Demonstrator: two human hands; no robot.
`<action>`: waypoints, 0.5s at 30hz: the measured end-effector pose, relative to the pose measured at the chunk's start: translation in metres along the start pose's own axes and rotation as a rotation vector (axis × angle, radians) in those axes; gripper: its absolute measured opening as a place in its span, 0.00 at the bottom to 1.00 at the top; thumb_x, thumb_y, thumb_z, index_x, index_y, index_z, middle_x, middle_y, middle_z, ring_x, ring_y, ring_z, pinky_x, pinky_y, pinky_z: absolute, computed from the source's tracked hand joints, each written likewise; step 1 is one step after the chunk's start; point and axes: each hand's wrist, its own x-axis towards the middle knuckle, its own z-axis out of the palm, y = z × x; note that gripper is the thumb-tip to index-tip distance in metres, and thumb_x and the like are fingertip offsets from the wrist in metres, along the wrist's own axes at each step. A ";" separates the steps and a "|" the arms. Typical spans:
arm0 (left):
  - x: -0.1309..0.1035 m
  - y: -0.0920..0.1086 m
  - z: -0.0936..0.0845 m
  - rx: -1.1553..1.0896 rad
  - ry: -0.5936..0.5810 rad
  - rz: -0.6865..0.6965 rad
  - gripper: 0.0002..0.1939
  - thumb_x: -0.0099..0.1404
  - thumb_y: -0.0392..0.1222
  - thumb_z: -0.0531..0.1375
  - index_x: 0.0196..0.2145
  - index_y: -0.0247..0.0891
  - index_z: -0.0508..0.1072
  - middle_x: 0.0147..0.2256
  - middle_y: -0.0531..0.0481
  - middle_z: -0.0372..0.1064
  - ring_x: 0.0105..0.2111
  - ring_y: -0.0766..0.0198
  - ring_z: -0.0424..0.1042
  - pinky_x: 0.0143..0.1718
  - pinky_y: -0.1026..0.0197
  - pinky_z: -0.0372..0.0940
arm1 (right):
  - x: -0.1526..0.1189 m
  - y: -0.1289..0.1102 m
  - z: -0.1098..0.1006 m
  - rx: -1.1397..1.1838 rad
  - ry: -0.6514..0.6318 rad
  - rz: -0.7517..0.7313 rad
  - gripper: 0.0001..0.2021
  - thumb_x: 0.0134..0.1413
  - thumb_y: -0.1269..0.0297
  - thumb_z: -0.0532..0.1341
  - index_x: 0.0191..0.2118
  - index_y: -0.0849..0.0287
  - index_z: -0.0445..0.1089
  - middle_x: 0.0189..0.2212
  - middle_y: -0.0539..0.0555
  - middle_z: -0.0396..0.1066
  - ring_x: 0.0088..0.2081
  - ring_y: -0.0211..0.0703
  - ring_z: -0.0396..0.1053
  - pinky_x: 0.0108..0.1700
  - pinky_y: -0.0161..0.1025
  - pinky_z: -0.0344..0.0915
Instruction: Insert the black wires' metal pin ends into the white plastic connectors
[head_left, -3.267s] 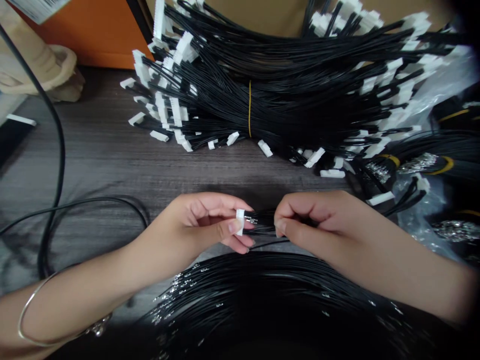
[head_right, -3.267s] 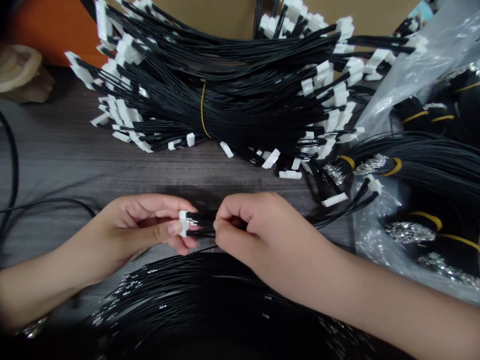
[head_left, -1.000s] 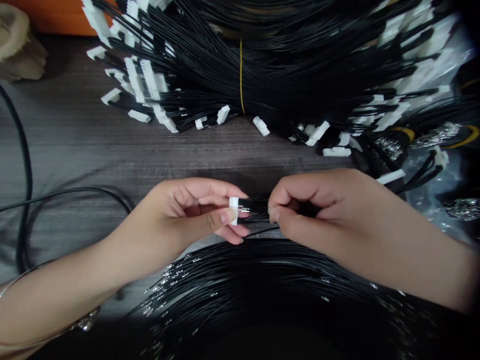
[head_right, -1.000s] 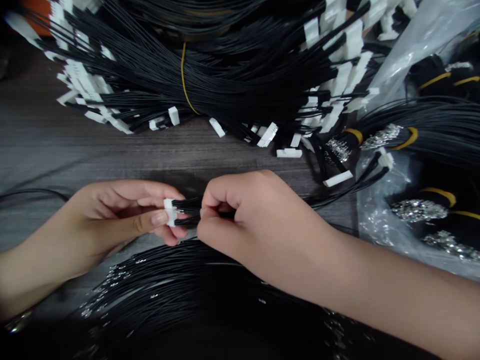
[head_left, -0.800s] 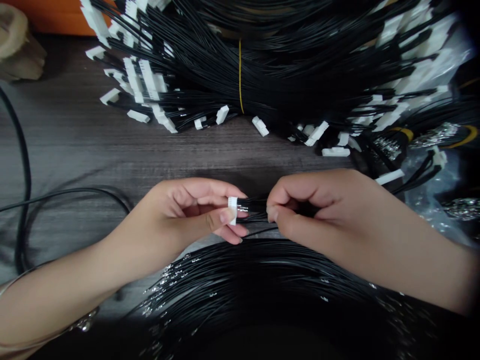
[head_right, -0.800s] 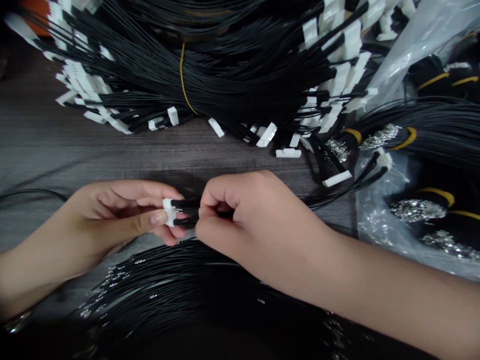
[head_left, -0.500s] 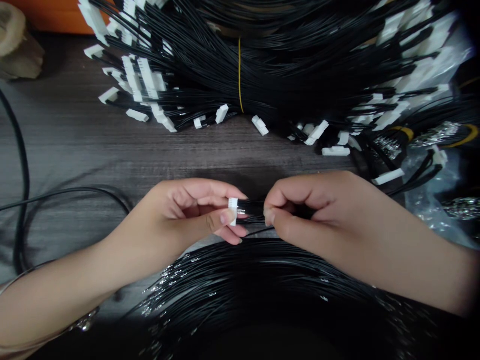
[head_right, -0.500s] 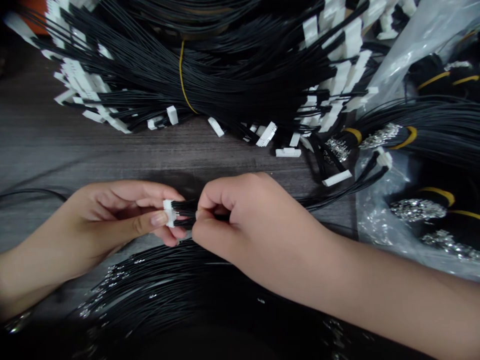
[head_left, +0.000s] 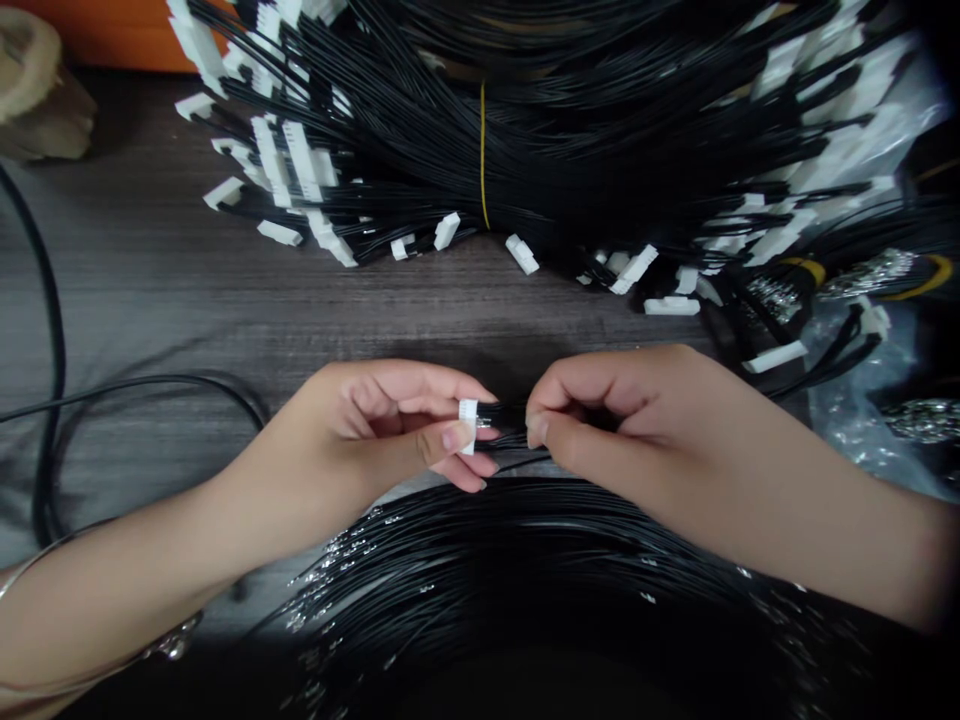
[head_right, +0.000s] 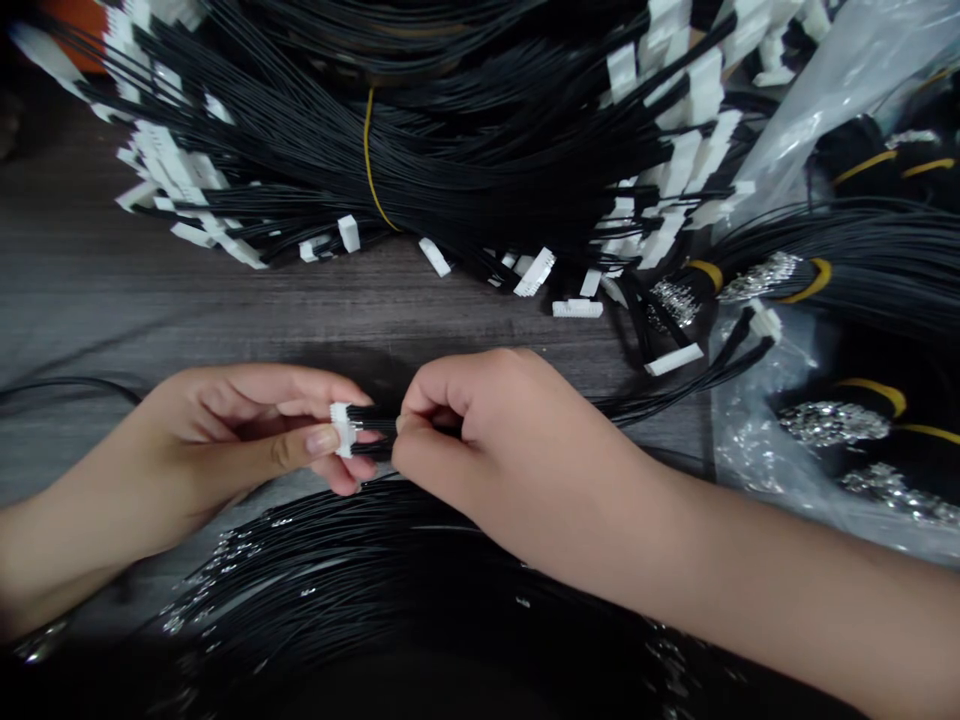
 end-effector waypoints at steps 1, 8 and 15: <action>0.000 0.000 0.000 0.005 0.000 0.000 0.06 0.61 0.34 0.61 0.36 0.39 0.77 0.30 0.54 0.78 0.29 0.69 0.77 0.34 0.72 0.72 | 0.000 0.000 0.000 -0.001 -0.002 -0.001 0.09 0.51 0.65 0.58 0.22 0.55 0.69 0.12 0.42 0.57 0.15 0.26 0.52 0.13 0.24 0.47; -0.001 0.002 0.000 -0.033 0.020 0.001 0.06 0.60 0.33 0.61 0.36 0.38 0.76 0.29 0.54 0.78 0.28 0.68 0.77 0.33 0.71 0.72 | 0.000 0.001 -0.002 0.001 -0.008 -0.033 0.08 0.50 0.68 0.58 0.22 0.56 0.70 0.13 0.42 0.57 0.15 0.25 0.51 0.13 0.23 0.47; 0.001 0.002 0.002 -0.078 0.034 -0.008 0.07 0.59 0.31 0.62 0.36 0.36 0.76 0.28 0.54 0.77 0.27 0.67 0.77 0.31 0.70 0.73 | 0.001 -0.002 -0.001 0.000 0.026 -0.042 0.09 0.50 0.71 0.58 0.22 0.56 0.70 0.13 0.41 0.55 0.15 0.25 0.49 0.13 0.23 0.46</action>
